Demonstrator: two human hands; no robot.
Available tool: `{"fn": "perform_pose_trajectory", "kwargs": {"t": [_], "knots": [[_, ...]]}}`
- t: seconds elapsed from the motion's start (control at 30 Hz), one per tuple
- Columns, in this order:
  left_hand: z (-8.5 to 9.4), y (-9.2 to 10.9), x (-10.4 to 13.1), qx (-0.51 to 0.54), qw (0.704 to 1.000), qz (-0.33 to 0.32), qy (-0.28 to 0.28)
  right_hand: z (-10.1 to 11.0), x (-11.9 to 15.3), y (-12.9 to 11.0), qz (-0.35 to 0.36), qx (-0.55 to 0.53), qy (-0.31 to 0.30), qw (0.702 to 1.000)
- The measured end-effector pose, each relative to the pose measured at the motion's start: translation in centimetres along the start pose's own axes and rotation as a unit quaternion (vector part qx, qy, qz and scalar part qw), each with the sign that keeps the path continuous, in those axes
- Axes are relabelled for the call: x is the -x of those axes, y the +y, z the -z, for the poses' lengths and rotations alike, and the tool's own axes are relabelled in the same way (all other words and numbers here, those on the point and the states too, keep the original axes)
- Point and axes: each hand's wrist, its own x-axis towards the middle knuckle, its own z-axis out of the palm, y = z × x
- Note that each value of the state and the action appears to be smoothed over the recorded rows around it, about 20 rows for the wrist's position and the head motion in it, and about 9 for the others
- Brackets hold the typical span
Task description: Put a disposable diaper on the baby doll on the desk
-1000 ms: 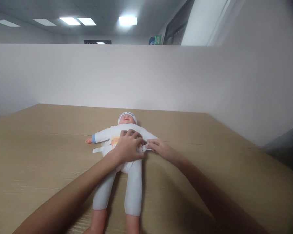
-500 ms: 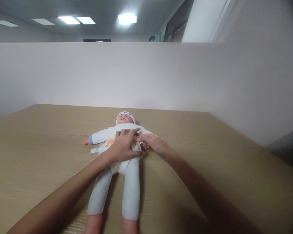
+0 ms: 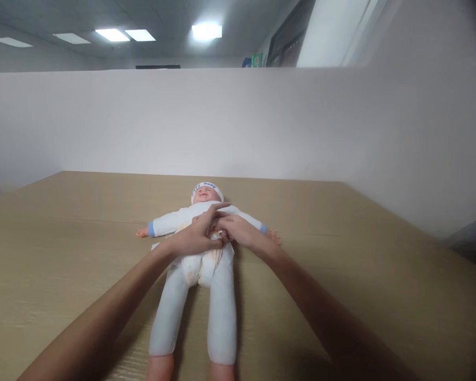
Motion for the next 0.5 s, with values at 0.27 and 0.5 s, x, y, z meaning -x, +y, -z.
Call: {"fn": "perform_pose_trajectory", "kwargs": {"t": [0.27, 0.5], "knots": [[0.1, -0.6, -0.1, -0.054, 0.999, 0.001, 0.006, -0.8, 1.0, -0.6, -0.058, 0.004, 0.029, 0.998], [0.9, -0.8, 0.0, -0.006, 1.000, 0.003, -0.028, -1.2, 1.7, -1.3, -0.066, 0.022, 0.059, 0.996]]}}
